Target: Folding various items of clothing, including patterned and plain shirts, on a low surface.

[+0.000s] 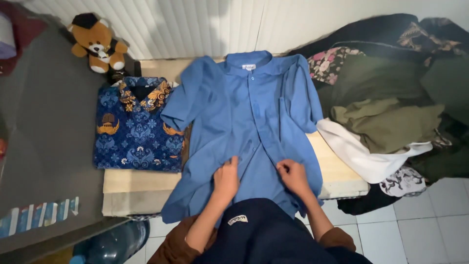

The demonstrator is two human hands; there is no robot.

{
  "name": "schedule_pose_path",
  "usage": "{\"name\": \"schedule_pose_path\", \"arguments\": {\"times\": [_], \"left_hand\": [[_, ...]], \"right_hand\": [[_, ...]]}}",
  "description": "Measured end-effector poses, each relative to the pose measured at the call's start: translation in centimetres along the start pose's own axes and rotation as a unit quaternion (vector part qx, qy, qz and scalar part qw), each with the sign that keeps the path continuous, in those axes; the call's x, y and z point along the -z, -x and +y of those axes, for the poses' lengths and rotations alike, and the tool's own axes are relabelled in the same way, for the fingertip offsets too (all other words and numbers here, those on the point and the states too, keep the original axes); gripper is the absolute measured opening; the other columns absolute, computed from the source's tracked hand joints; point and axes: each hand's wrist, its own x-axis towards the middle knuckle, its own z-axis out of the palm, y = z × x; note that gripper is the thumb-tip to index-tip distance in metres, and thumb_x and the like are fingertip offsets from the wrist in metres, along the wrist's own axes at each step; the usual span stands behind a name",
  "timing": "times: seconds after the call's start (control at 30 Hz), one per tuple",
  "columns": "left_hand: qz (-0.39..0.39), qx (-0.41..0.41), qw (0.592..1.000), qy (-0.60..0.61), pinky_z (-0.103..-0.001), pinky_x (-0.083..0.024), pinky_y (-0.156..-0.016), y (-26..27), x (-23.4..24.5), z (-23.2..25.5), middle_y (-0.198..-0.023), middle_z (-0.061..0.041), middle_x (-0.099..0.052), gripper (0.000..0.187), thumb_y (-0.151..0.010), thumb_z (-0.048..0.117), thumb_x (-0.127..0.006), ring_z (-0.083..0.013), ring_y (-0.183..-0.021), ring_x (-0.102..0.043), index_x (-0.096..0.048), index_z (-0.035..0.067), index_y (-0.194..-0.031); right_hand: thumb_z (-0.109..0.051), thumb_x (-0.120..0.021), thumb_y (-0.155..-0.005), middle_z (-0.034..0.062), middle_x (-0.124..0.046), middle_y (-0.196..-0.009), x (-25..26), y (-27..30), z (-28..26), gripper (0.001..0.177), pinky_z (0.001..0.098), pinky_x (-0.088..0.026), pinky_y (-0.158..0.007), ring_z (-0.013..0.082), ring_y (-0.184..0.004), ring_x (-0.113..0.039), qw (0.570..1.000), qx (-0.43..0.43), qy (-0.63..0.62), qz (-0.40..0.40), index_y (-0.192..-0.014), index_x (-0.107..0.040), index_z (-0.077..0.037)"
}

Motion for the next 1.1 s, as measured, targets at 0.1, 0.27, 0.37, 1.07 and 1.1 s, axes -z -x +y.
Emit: {"name": "schedule_pose_path", "arguments": {"times": [0.1,0.27,0.37,1.07,1.1], "left_hand": [[0.056,-0.072,0.995,0.028,-0.054,-0.056,-0.074,0.9,0.2,0.4,-0.101,-0.023,-0.065,0.035,-0.075,-0.006,-0.063,-0.0451,-0.089,-0.067,-0.066,0.005,-0.108],[0.077,-0.067,0.995,0.011,-0.052,-0.057,-0.075,0.5,-3.1,-1.3,-0.106,-0.023,-0.062,0.022,-0.079,-0.006,-0.062,-0.0438,-0.092,-0.067,-0.066,0.003,-0.099],[0.078,-0.043,0.996,-0.006,-0.050,-0.058,-0.078,0.3,-4.0,-1.8,-0.108,-0.022,-0.061,0.015,-0.083,-0.005,-0.062,-0.0425,-0.095,-0.067,-0.064,0.000,-0.097],[-0.065,0.051,0.865,0.495,-0.025,-0.058,-0.066,0.1,-11.0,3.1,-0.076,-0.005,-0.076,0.006,-0.085,0.006,-0.077,-0.0090,-0.068,-0.071,-0.075,0.001,-0.088],[-0.059,0.054,0.865,0.496,-0.025,-0.058,-0.066,0.2,-11.6,2.9,-0.076,-0.005,-0.076,0.007,-0.084,0.006,-0.077,-0.0091,-0.068,-0.071,-0.075,0.001,-0.088]], "right_hand": [[-0.013,-0.072,-0.086,0.0112,-0.071,-0.072,-0.4,0.0,2.5,0.013,0.0338,-0.052,-0.061,0.0205,-0.062,-0.067,0.994,-0.063,-0.082,-0.032,-0.096,-0.077,-0.005],[-0.006,-0.063,-0.088,0.0104,-0.070,-0.074,0.5,0.5,1.9,0.016,0.0310,-0.053,-0.063,0.0182,-0.065,-0.066,0.988,-0.062,-0.143,0.006,-0.099,-0.073,-0.005],[-0.005,-0.062,-0.090,0.0134,-0.070,-0.081,1.0,1.2,1.2,0.015,0.0347,-0.054,-0.070,0.0256,-0.073,-0.068,0.996,-0.049,-0.070,0.038,-0.099,-0.074,-0.006],[-0.014,-0.074,-0.084,0.0186,-0.066,-0.092,2.8,4.5,-3.4,0.014,0.0474,-0.052,-0.078,0.0411,-0.087,-0.065,0.996,0.025,0.047,0.068,-0.086,-0.068,-0.001],[-0.014,-0.074,-0.085,0.0191,-0.066,-0.091,3.1,4.8,-4.1,0.015,0.0479,-0.051,-0.076,0.0417,-0.086,-0.064,0.997,0.017,0.044,0.063,-0.086,-0.067,-0.001]]}}
